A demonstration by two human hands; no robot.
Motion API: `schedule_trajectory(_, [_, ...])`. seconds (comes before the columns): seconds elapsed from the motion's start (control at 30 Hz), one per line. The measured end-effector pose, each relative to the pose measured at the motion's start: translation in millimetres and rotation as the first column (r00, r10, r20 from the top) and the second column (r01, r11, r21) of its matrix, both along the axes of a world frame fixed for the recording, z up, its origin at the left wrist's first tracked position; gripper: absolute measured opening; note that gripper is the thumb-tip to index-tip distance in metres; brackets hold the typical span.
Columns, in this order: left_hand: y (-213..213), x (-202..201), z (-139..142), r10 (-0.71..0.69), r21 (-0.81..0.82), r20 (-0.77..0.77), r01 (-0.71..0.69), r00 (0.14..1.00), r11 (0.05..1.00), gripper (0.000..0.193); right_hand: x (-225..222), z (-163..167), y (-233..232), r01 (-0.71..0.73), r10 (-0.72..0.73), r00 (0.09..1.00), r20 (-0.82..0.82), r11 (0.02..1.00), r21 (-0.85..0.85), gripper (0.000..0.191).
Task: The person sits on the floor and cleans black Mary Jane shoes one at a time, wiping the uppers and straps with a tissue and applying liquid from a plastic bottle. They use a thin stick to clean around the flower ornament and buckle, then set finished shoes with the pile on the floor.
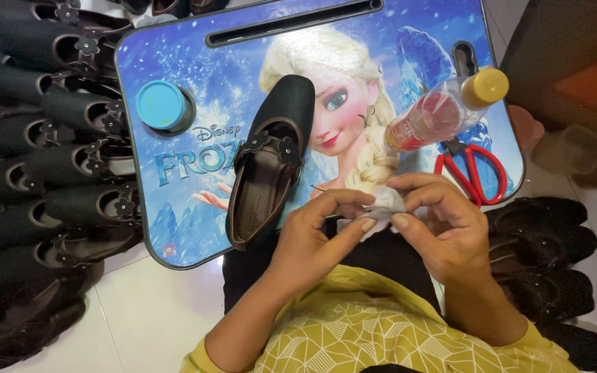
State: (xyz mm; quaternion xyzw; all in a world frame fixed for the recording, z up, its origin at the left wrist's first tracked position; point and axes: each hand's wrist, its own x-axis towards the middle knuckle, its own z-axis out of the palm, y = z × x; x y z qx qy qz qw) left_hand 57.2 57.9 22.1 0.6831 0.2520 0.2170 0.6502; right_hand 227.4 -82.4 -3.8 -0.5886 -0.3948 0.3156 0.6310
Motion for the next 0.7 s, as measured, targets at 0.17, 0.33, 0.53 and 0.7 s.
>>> schedule_trajectory(0.17, [2.0, -3.7, 0.2, 0.019, 0.198, 0.057, -0.03, 0.998, 0.98, 0.013, -4.0, -8.3, -0.7, 0.0, 0.001, 0.972, -0.234, 1.0, 0.006, 0.034])
schedule_trajectory(0.33, [5.2, -7.0, 6.1, 0.042, 0.368, 0.072, -0.066, 0.997, 0.928, 0.015, -0.9, -11.7, -4.6, -0.06, 0.036, 0.974, -0.222, 0.993, -0.1, 0.029])
schedule_trajectory(0.53, [-5.2, -2.8, 2.9, 0.208, 0.326, -0.01, -0.193, 0.978, 0.925, 0.018, 1.7, -19.8, -9.1, -0.154, 0.129, 0.95, -0.285, 0.986, -0.065, 0.02])
schedule_trajectory(0.7, [-18.9, 5.1, -11.3, 0.117, -0.215, 0.018, -0.111, 0.993, 0.97, 0.031, -6.7, -32.0, -10.6, -0.06, 0.042, 0.896, -0.441, 0.998, -0.027, 0.022])
